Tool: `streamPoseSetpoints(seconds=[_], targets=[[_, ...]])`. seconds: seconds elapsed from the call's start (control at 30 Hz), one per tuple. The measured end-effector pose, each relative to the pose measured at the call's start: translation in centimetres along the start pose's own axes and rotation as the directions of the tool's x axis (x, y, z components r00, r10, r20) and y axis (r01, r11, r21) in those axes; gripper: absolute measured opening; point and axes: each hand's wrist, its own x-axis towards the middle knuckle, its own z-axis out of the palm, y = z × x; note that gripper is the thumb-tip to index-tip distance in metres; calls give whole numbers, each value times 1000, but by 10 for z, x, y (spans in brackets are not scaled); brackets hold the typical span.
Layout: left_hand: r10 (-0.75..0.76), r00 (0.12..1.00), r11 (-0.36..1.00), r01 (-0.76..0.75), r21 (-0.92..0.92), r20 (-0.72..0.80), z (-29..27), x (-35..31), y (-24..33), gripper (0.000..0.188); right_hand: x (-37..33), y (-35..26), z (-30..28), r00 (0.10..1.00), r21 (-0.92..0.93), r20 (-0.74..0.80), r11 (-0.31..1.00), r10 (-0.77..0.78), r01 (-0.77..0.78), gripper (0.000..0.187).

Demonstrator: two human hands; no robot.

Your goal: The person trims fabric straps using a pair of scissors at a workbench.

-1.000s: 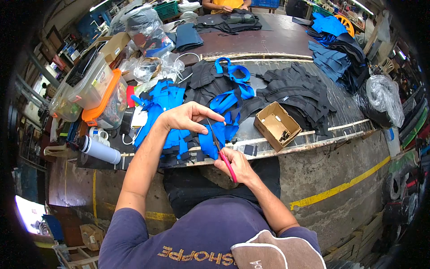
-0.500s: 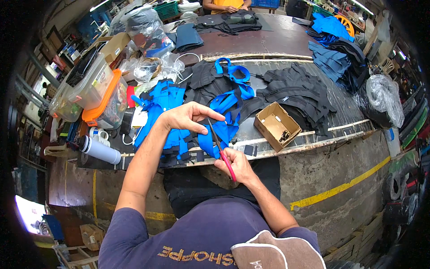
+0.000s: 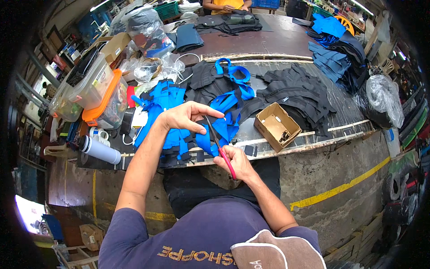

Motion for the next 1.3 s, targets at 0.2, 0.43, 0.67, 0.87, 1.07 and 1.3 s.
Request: streamPoseSetpoints(seconds=[0.2, 0.43, 0.67, 0.87, 1.07, 1.3], targets=[[58, 998, 996, -58, 61, -2, 1, 1, -3, 71, -1, 2, 0, 1000, 41, -5, 999, 9, -8, 43], [-4, 990, 994, 19, 107, -143, 1, 1, -8, 75, 13, -17, 8, 976, 81, -197, 990, -95, 113, 37], [242, 928, 970, -237, 55, -283, 10, -1, 6, 63, 53, -49, 1, 950, 420, -262, 866, -169, 271, 25], [284, 909, 842, -389, -374, -306, 20, -16, 14, 60, 64, -85, -10, 973, 475, -127, 850, -190, 228, 23], [373, 853, 880, -450, -153, -364, 35, -16, 32, 47, 66, -96, -12, 970, 628, 37, 761, -240, 164, 25], [194, 701, 975, -213, 58, -686, 34, -7, 46, 16, 59, -68, -9, 980, 376, -145, 908, -136, 182, 20]])
